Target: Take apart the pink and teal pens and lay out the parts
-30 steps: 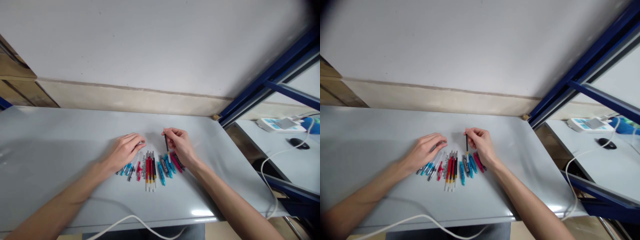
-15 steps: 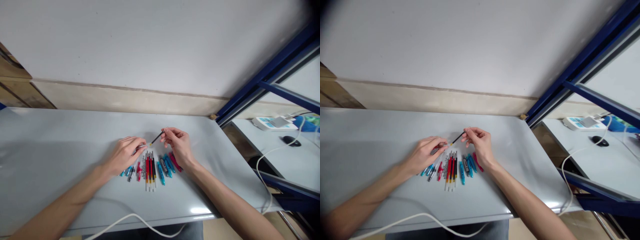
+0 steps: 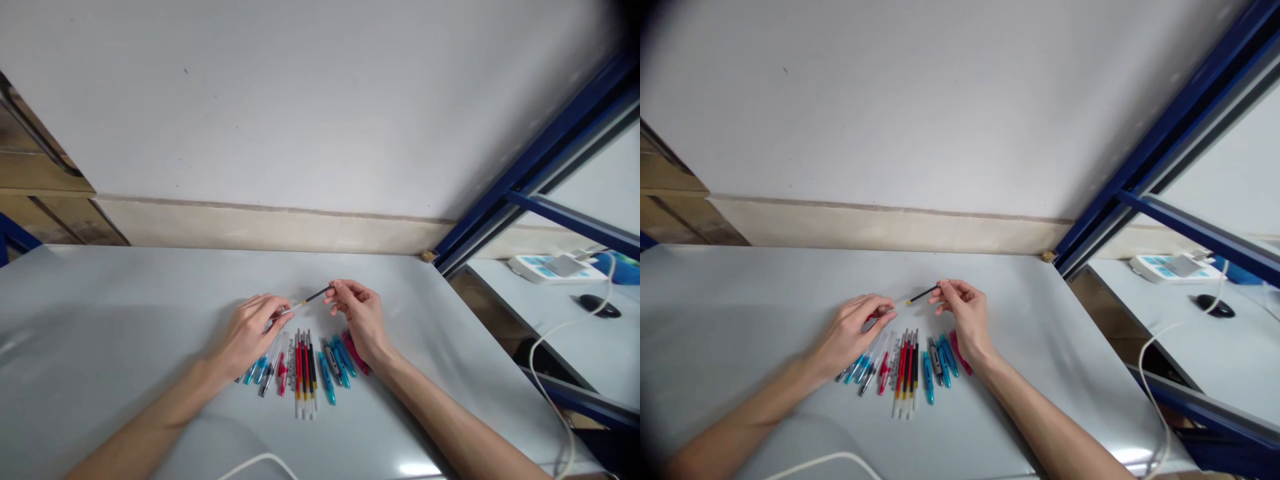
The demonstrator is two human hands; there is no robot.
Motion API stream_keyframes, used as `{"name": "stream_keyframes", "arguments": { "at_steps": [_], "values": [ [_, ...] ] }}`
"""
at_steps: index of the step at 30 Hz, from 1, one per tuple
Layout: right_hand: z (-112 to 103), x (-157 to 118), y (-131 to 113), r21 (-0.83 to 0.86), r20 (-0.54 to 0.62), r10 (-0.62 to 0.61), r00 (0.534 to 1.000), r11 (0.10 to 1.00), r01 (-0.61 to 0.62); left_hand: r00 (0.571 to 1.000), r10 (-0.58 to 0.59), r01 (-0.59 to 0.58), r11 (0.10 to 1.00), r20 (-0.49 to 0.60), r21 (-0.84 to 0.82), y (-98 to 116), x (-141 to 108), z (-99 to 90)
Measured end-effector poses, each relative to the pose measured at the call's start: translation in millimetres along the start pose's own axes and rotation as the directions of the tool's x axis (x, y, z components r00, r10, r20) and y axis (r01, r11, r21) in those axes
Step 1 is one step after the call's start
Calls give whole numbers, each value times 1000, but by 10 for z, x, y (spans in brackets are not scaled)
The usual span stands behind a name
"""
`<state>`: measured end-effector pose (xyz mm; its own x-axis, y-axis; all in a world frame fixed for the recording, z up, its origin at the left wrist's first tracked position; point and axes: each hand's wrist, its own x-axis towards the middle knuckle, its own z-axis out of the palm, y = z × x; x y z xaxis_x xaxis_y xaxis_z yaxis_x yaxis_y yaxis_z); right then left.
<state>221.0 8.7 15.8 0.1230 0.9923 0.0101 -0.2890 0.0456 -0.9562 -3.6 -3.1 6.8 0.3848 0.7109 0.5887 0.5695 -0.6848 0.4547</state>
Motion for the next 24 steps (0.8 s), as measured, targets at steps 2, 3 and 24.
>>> {"name": "stream_keyframes", "arguments": {
  "at_steps": [2, 3, 24],
  "values": [
    [10, -13, -12, -25, 29, -11, 1000, 1000, 11, 1000, -3, 3, 1000, -4, 5, -11, 0, 11],
    [20, -28, -21, -46, 62, -19, 998, 999, 22, 1000, -5, 6, 1000, -7, 9, -12, 2, 17],
    [159, -250, -61, -262, 281, -29, 959, 959, 105, 1000, 0, 0, 1000, -29, 22, 58, 12, -24]
  ]
}}
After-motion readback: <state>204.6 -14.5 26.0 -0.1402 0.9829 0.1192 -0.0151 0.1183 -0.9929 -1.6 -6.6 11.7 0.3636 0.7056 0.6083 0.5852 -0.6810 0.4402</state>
